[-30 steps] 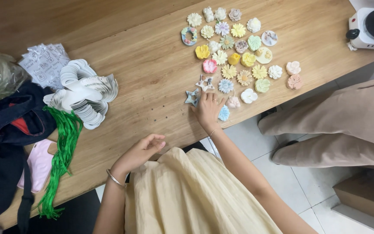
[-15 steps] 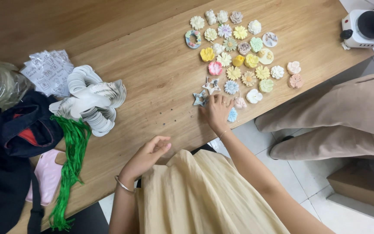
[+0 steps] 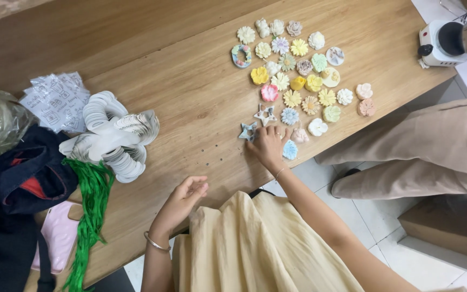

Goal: Organizing and inspecting various decorative wax candles and star-shaped items in a workshop.

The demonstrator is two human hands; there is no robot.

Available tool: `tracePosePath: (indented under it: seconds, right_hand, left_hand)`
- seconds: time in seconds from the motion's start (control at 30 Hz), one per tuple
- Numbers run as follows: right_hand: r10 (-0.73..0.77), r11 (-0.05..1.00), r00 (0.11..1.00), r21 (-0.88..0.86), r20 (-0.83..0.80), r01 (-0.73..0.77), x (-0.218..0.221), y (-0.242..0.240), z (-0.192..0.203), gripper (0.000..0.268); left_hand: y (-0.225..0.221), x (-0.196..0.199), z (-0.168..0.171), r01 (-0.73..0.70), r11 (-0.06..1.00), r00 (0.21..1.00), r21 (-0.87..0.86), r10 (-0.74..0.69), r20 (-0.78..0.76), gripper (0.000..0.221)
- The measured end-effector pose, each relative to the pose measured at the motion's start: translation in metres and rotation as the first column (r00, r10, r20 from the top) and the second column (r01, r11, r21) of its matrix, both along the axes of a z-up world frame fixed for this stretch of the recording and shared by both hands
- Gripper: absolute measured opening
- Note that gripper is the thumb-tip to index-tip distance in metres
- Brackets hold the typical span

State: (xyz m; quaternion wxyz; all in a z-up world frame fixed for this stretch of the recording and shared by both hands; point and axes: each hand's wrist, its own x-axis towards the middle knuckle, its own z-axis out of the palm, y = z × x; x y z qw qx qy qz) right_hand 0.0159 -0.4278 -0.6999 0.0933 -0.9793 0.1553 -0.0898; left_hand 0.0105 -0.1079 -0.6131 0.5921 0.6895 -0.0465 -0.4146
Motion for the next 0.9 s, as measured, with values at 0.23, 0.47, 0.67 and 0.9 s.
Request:
tracePosePath:
  seconds: [0.23, 0.47, 0.67, 0.9]
  right_hand:
    - [0.113, 0.949, 0.992, 0.29, 0.063, -0.126, -0.003, -0.011, 0.065, 0.054]
    - [0.21, 0.75, 0.957, 0.594, 0.2, -0.289, -0.016, -0.044, 0.14, 0.052]
    - [0.243, 0.539, 0.937, 0.768, 0.252, -0.346, -0.022, -0.067, 0.172, 0.054]
    - [0.225, 0.554, 0.942, 0.763, 0.249, -0.334, -0.037, -0.104, 0.185, 0.055]
  left_hand:
    - [-0.078, 0.018, 0.009, 0.038, 0.999, 0.993, -0.002, -0.037, 0.116, 0.043]
    - [-0.152, 0.048, 0.043, -0.083, 0.997, 0.963, 0.004, 0.079, 0.258, 0.069]
    - [-0.187, 0.053, 0.063, -0.263, 0.94, 0.964, -0.218, 0.251, -0.083, 0.054]
    - [-0.227, 0.043, 0.056, -0.307, 0.871, 0.911, -0.383, 0.153, -0.384, 0.037]
